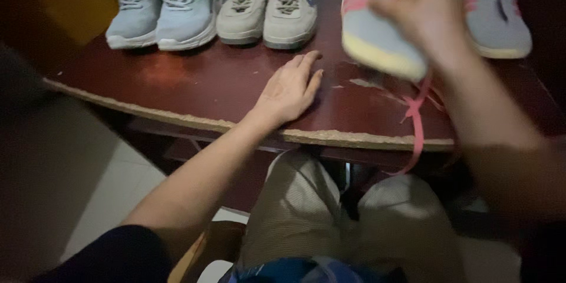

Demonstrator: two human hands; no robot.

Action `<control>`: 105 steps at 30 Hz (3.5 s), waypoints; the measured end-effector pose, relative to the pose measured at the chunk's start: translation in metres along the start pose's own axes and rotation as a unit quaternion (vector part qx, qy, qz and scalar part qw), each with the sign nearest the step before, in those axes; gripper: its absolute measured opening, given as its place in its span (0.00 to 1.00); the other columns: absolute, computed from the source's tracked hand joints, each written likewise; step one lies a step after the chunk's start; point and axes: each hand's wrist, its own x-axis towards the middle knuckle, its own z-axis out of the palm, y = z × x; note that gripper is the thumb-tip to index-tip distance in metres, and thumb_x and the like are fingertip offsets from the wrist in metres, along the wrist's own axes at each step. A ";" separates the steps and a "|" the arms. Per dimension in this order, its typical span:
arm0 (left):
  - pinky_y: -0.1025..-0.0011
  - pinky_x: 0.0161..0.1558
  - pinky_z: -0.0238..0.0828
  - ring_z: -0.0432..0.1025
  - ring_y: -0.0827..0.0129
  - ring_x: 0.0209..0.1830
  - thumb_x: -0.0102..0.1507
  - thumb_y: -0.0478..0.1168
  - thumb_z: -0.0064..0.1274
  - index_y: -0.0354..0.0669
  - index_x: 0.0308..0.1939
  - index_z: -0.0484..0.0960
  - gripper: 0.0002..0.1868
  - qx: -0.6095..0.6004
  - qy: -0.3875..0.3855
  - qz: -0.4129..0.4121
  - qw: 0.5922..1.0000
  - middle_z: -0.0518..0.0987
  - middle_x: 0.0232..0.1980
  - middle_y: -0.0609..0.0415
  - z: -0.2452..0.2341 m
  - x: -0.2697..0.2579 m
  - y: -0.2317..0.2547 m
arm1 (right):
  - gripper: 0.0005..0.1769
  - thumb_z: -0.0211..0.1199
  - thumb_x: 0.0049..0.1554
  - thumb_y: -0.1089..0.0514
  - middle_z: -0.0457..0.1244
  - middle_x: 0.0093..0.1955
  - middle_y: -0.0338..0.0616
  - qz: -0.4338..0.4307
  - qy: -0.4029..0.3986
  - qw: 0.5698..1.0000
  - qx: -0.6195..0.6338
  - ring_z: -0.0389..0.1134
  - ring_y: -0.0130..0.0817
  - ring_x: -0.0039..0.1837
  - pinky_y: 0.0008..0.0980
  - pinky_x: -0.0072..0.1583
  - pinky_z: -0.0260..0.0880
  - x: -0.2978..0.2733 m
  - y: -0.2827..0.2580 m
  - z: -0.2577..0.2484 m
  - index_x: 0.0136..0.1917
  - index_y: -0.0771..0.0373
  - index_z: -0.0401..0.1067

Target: The person removes the laces from a white sneaker and then re-laces it. They then pick up a grey sneaker with pink laces and begin lacing it. The task involves handling multiple shoes and laces on a wooden surface.

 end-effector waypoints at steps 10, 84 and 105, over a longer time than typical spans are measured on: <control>0.53 0.49 0.72 0.76 0.44 0.48 0.66 0.39 0.45 0.40 0.46 0.80 0.10 -0.055 0.119 -0.043 0.990 0.82 0.46 0.43 -0.019 -0.004 0.011 | 0.16 0.75 0.54 0.52 0.64 0.29 0.46 -0.067 0.002 0.998 -0.021 0.67 0.40 0.32 0.39 0.38 0.65 -0.091 -0.057 0.042 0.36 0.65 0.74; 0.30 0.68 0.43 0.74 0.56 0.59 0.55 0.68 0.59 0.45 0.55 0.81 0.37 0.253 -0.222 -0.006 0.942 0.80 0.59 0.49 0.046 0.195 0.075 | 0.16 0.66 0.60 0.47 0.72 0.42 0.49 0.136 -0.074 0.987 -0.038 0.75 0.40 0.46 0.42 0.52 0.73 -0.006 0.164 0.036 0.49 0.61 0.80; 0.68 0.33 0.63 0.71 0.69 0.33 0.63 0.44 0.52 0.44 0.38 0.87 0.10 -0.427 0.016 -0.046 0.903 0.82 0.38 0.51 -0.033 0.233 -0.016 | 0.20 0.65 0.57 0.44 0.70 0.52 0.56 0.143 -0.137 0.977 -0.077 0.72 0.51 0.55 0.46 0.59 0.70 0.005 0.202 0.047 0.57 0.58 0.78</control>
